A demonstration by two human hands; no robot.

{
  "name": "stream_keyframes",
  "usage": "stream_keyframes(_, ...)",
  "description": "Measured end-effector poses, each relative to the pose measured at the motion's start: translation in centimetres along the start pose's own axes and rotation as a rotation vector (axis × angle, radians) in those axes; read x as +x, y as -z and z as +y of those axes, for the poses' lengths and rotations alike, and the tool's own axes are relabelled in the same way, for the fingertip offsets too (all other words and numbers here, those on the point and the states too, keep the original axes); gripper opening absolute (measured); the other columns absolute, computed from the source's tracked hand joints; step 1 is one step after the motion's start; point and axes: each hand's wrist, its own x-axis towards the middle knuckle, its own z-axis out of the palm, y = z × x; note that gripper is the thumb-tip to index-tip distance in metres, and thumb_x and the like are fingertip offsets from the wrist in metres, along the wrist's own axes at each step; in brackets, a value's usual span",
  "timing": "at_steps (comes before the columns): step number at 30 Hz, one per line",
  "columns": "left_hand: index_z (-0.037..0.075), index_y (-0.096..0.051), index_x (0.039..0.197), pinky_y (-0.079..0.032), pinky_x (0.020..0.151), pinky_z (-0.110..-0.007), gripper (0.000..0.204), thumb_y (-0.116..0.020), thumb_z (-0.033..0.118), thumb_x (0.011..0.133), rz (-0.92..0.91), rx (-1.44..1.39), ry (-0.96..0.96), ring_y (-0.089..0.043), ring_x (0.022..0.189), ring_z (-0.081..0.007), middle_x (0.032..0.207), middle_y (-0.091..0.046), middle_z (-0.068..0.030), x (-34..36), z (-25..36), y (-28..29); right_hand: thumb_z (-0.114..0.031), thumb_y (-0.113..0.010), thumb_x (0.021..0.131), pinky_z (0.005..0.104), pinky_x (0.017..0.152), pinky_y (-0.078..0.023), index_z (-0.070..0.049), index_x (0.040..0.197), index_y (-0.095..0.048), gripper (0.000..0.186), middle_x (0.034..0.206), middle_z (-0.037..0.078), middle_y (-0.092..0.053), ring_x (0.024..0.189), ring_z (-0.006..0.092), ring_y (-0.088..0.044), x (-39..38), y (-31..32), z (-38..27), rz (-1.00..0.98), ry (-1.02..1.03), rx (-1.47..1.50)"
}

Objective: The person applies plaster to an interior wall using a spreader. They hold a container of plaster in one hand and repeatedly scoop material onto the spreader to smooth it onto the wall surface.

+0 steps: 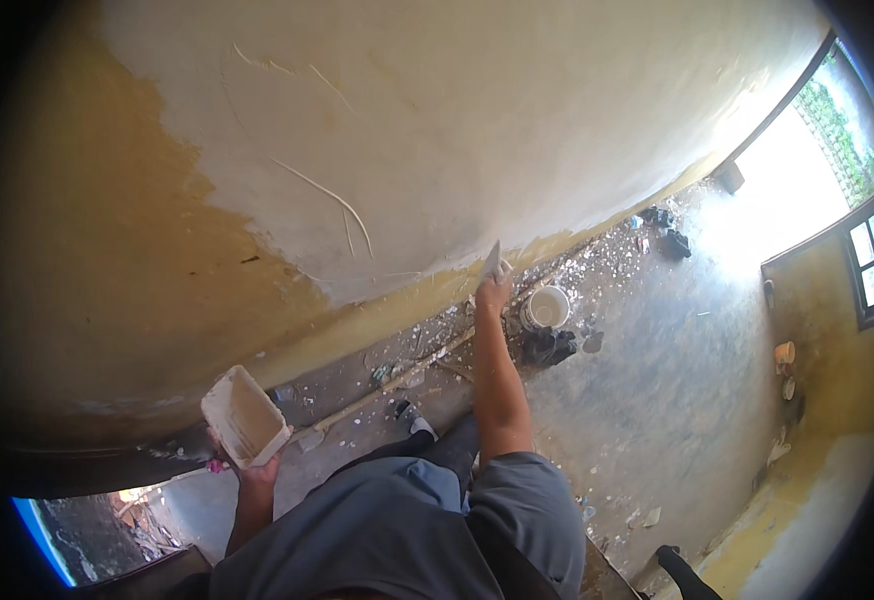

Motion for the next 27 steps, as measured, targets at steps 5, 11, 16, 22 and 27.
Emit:
stream_keyframes(5, 0.027, -0.031, 0.149, -0.048, 0.082, -0.074, 0.082, -0.052, 0.071, 0.084, 0.083, -0.019, -0.031, -0.056, 0.119, -0.0403, 0.142, -0.05, -0.0089, -0.5, -1.3, -0.7, -0.003, -0.056, 0.09, 0.0397, 0.073, -0.053, -0.004, 0.123, -0.055, 0.033, 0.097, 0.012, -0.063, 0.081, 0.024, -0.061, 0.0, -1.9, -2.9, -0.242, -0.717, 0.602)
stream_keyframes(11, 0.026, -0.033, 0.148, -0.05, 0.082, -0.072, 0.081, -0.051, 0.072, 0.084, 0.087, -0.059, 0.049, -0.059, 0.116, -0.0384, 0.14, -0.051, -0.0081, -0.1, -1.9, -1.0, 0.003, -0.061, 0.085, 0.0381, 0.065, -0.055, 0.006, 0.105, -0.057, 0.021, 0.095, 0.014, -0.063, 0.084, 0.0268, -0.063, 2.1, -3.5, -5.6, 0.247, -0.811, 0.618)
stream_keyframes(16, 0.025, -0.036, 0.147, -0.048, 0.083, -0.074, 0.081, -0.053, 0.072, 0.083, 0.069, -0.111, 0.089, -0.059, 0.115, -0.0401, 0.14, -0.051, -0.0081, -0.2, -2.1, -0.8, 0.0, -0.055, 0.091, 0.0363, 0.06, -0.057, 0.01, 0.097, -0.056, 0.011, 0.091, 0.017, -0.063, 0.073, 0.0278, -0.066, 0.1, -4.5, -10.3, 0.139, -0.714, 0.43)
stream_keyframes(22, 0.028, -0.042, 0.142, -0.052, 0.079, -0.07, 0.076, -0.053, 0.073, 0.081, 0.073, -0.133, 0.078, -0.057, 0.117, -0.0378, 0.138, -0.053, -0.0046, -0.2, -2.2, 0.0, -0.016, -0.051, 0.099, 0.0326, 0.056, -0.054, 0.011, 0.096, -0.064, 0.03, 0.086, 0.018, -0.067, 0.072, 0.0207, -0.064, 0.9, -3.2, -21.0, 0.062, -0.303, 0.147)
stream_keyframes(27, 0.026, -0.042, 0.143, -0.051, 0.081, -0.071, 0.076, -0.053, 0.072, 0.083, 0.082, -0.146, 0.075, -0.057, 0.118, -0.0378, 0.139, -0.053, -0.0048, 1.4, -3.0, 0.2, -0.013, -0.053, 0.1, 0.0401, 0.074, -0.065, 0.014, 0.099, -0.054, 0.027, 0.097, 0.023, -0.064, 0.083, 0.0295, -0.069, 3.6, 0.5, -35.9, 0.039, -0.136, 0.479)
